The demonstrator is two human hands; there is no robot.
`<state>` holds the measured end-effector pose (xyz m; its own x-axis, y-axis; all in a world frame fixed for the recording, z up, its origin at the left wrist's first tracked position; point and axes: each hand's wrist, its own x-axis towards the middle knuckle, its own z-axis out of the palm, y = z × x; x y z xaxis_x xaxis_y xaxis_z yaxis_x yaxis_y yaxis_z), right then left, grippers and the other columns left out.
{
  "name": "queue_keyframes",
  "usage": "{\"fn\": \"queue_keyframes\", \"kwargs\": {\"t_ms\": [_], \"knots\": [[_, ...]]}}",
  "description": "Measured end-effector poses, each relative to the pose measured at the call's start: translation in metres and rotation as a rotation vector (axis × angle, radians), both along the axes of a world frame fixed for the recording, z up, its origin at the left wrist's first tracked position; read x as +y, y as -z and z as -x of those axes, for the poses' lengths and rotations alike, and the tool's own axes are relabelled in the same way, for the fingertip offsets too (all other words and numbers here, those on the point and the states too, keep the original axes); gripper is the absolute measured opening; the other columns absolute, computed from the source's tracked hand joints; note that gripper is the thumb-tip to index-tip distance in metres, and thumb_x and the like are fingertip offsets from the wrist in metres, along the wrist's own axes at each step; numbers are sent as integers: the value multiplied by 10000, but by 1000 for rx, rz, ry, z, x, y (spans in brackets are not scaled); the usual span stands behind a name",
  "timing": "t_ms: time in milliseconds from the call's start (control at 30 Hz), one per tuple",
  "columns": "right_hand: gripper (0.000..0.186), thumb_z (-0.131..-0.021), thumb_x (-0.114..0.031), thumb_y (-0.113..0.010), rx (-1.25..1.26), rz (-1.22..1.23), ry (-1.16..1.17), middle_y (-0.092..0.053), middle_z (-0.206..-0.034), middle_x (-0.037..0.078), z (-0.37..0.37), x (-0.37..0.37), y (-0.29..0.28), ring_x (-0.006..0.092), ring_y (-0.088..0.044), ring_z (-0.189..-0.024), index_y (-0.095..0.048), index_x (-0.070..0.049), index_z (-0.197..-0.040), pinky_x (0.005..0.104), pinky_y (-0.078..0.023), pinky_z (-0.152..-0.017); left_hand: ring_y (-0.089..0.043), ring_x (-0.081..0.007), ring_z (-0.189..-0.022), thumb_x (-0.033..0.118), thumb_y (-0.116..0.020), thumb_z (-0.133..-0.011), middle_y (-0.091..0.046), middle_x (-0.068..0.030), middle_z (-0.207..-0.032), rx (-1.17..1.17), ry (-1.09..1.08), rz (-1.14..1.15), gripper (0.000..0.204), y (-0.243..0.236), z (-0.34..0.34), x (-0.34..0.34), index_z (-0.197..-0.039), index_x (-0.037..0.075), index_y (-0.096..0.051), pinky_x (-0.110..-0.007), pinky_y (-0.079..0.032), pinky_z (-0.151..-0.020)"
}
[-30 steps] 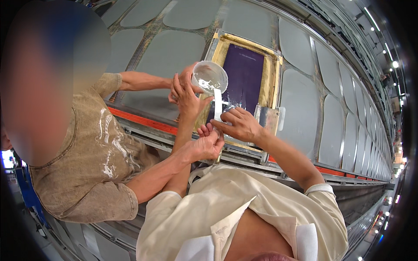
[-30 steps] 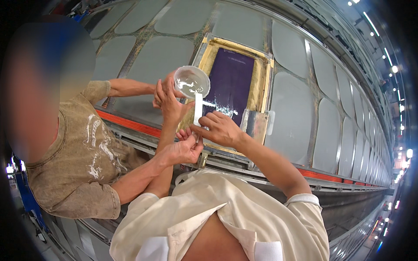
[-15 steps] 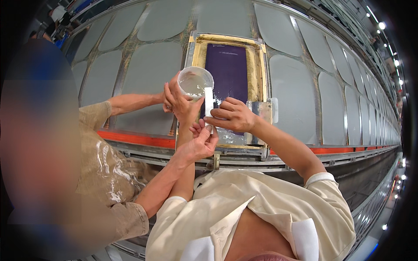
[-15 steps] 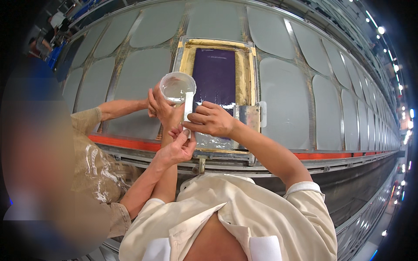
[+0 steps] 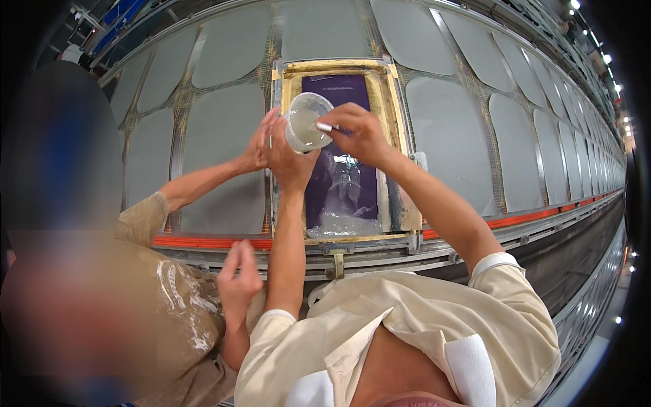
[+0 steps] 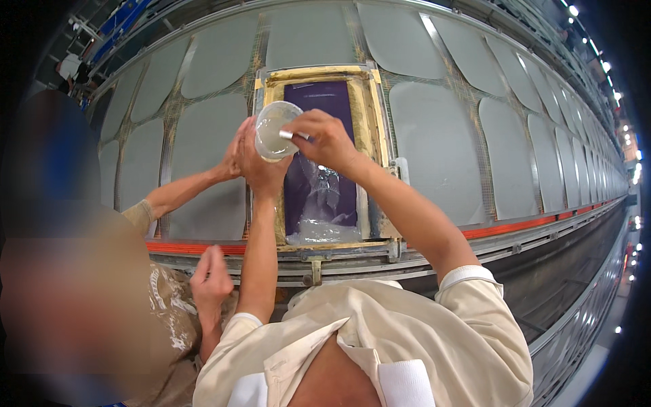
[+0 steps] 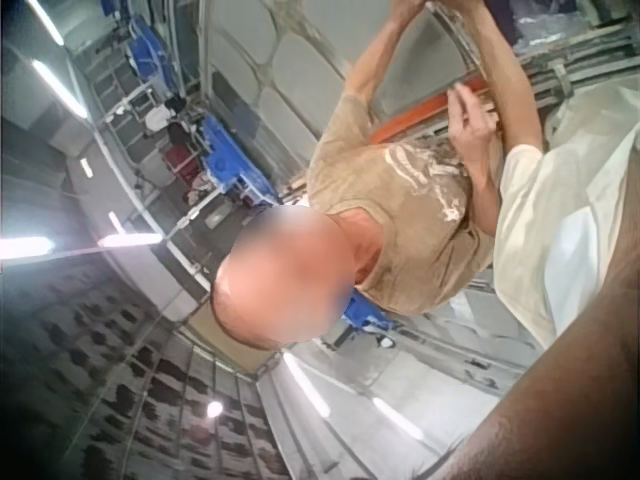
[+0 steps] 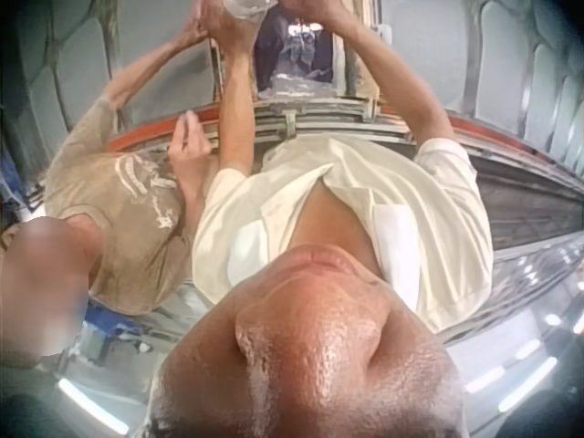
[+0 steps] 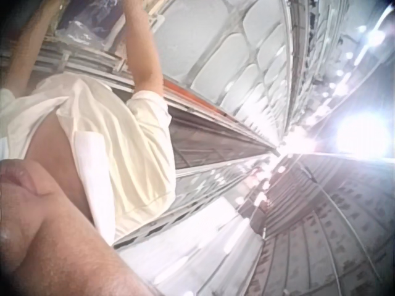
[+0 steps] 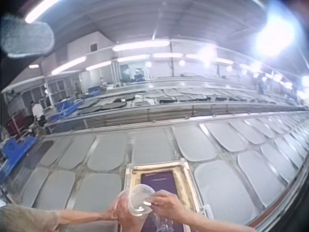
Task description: The person uses a squeegee to spread purple ink across a screen-printing frame mounted on a conveyor. Another person pours a clear liquid onto the screen near the end, and the wearer spreads it with the squeegee.
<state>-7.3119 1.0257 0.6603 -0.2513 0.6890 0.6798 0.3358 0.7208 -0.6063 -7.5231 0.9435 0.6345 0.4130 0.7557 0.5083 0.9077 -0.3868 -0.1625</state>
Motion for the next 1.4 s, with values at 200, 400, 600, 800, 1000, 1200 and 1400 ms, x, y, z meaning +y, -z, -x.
{"fn": "queue_keyframes", "kwargs": {"t_ms": [200, 400, 600, 800, 1000, 1200, 1400], "knots": [[232, -878, -138, -743, 118, 492, 254, -727, -835, 95, -50, 48, 10, 151, -668, -718, -716, -21, -1076, 299, -534, -686, -539, -167, -1251, 333, -870, -712, -658, 16, -1280, -502, -48, 75, 744, 44, -39, 117, -1369, 152, -571, -482, -323, -1007], [234, -895, -127, -745, 274, 651, 453, -693, -773, 19, -97, 57, 49, 74, -647, -693, -722, -28, -1106, 243, -510, -637, -505, -192, -1281, 365, -892, -622, -617, 83, -1366, -258, 46, 79, 871, 87, -34, 175, -1404, 204, -544, -473, -268, -990], [202, -936, -151, -685, 498, 782, 543, -718, -769, 55, -125, 46, 102, 116, -731, -723, -719, -13, -1081, 269, -546, -657, -487, -205, -1288, 317, -875, -631, -600, 86, -1406, -161, 77, 126, 844, 101, -42, 200, -1404, 221, -549, -476, -259, -1002], [203, -944, -155, -693, 491, 799, 568, -739, -822, 70, -131, 47, 120, 121, -729, -734, -720, -30, -1102, 270, -550, -686, -464, -207, -1315, 236, -854, -681, -570, 92, -1435, -128, 127, 148, 806, 100, -65, 226, -1420, 222, -531, -493, -237, -1032], [205, -975, -126, -674, 412, 827, 557, -727, -883, 37, -131, 53, 118, 92, -710, -795, -708, -40, -1158, 241, -569, -722, -457, -203, -1324, 205, -848, -681, -564, 93, -1440, -64, 167, 129, 788, 98, -69, 258, -1407, 241, -544, -490, -244, -1028], [218, -947, -157, -694, 524, 777, 551, -741, -838, 78, -130, 58, 132, 129, -724, -752, -720, -34, -1125, 280, -541, -691, -454, -200, -1324, 207, -876, -652, -563, 110, -1435, -9, 102, 143, 826, 86, -38, 282, -1405, 250, -541, -514, -247, -1025], [230, -928, -165, -706, 458, 828, 566, -739, -812, 82, -127, 58, 141, 125, -722, -746, -726, -46, -1124, 278, -542, -687, -450, -209, -1324, 209, -873, -661, -550, 114, -1445, -3, 53, 130, 814, 76, -33, 300, -1399, 249, -535, -525, -254, -1018]]}}
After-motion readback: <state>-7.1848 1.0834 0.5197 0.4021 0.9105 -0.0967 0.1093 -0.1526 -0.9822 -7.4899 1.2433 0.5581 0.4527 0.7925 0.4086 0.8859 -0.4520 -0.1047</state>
